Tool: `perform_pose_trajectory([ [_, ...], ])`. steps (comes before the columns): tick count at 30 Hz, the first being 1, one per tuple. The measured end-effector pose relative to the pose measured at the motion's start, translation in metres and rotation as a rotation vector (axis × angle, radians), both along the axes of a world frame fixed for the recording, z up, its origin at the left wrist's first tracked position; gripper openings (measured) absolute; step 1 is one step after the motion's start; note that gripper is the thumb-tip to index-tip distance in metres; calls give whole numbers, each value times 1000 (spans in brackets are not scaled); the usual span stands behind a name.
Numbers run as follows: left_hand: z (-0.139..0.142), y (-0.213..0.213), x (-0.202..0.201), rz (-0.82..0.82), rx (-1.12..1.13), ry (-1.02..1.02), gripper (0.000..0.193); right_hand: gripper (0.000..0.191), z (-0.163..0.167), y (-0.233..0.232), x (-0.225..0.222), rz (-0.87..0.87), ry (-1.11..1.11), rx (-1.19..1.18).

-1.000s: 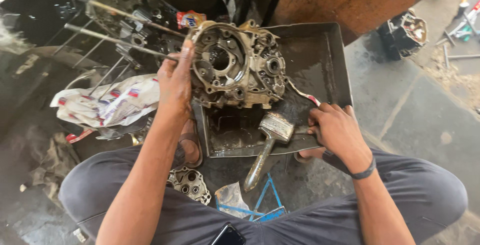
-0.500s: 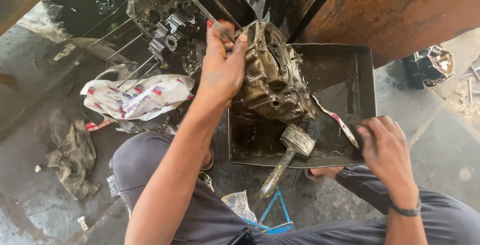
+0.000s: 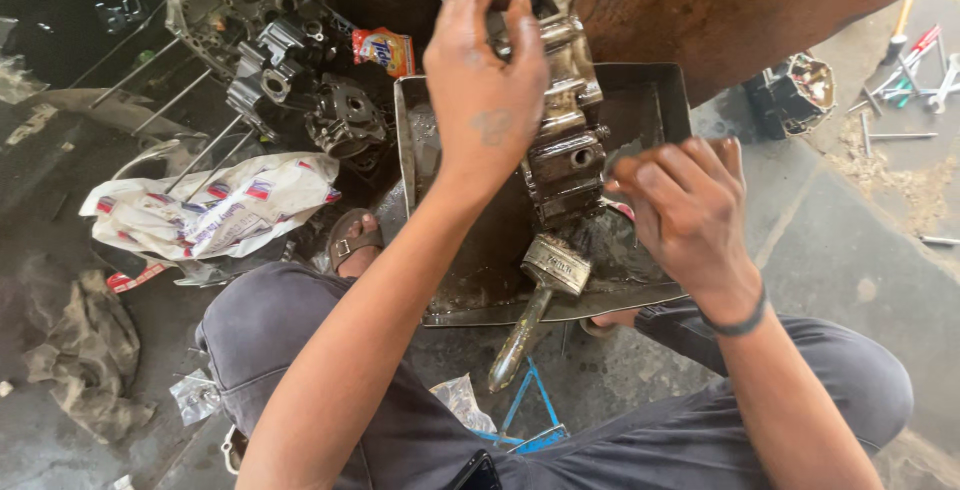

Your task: The person scrubs a disassembled engine casing with a wire brush and a toothbrush, repeatedly turning the part to clean multiple sides and crevices. The person works over a metal tray to collect debris and oil.

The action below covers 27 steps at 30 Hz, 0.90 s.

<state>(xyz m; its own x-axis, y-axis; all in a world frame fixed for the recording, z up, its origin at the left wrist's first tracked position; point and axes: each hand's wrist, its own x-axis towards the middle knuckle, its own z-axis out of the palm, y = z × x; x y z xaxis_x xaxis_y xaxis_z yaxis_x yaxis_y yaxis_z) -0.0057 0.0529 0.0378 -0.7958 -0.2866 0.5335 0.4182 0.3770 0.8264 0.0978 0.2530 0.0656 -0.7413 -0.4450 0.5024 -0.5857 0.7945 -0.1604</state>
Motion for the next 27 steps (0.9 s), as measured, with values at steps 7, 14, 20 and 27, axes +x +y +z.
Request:
perform_pose_trajectory([
  [7,2,21,-11,-65,16,30,36,7,-14,10,-9,-67,68,165],
  [14,4,18,-11,-105,-7,-25,38,10,-24,19,-10,19,82,87],
  [20,4,17,-9,-126,33,14,48,15,-14,4,-9,-22,103,81],
  [27,0,18,-12,-119,18,16,40,17,-18,9,-13,-30,135,120],
])
